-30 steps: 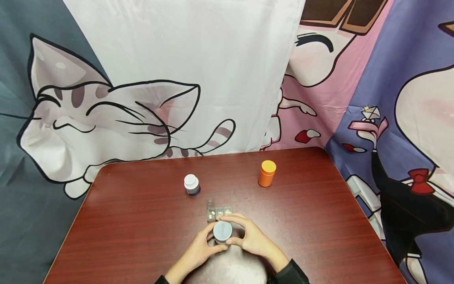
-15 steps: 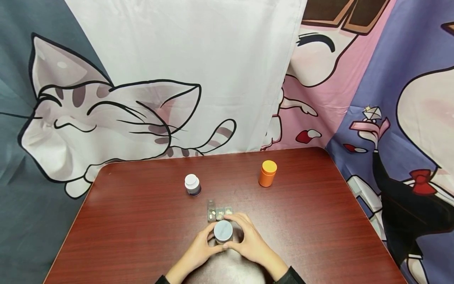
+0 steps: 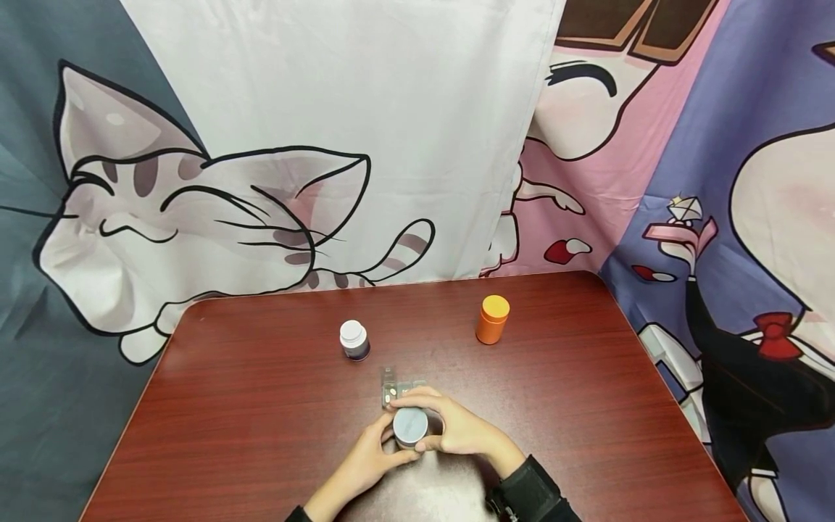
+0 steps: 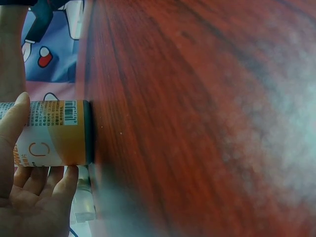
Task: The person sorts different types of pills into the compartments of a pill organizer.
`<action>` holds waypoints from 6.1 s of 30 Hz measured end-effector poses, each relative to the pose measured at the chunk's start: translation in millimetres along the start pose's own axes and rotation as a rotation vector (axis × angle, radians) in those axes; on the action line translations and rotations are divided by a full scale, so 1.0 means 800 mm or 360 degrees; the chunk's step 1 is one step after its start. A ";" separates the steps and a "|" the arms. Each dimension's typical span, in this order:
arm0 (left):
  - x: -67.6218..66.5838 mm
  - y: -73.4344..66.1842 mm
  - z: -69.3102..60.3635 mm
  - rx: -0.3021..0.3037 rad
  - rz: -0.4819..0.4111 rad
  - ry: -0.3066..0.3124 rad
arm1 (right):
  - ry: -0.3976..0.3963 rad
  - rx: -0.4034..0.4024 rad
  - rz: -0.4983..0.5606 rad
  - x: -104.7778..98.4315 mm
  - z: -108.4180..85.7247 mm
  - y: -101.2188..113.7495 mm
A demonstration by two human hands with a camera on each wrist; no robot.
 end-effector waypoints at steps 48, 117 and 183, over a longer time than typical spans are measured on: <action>0.000 0.001 0.000 0.0001 0.0023 -0.0015 | -0.0066 0.0102 0.0035 0.002 -0.007 -0.003; 0.002 -0.001 -0.001 0.0076 0.0068 -0.0111 | -0.1190 0.0474 -0.0155 0.031 -0.050 -0.001; -0.251 0.068 0.020 -0.0381 -0.0024 -0.0980 | -0.0861 0.0525 -0.0556 0.039 -0.070 -0.020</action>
Point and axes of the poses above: each hand's wrist, its own z-axis towards the middle knuckle, its own x-axis out of the palm, y = z × x, the point moved 8 cm from there along z, towards the middle knuckle, and after that the axes turned 5 degrees about x, right-handed, at the moved point
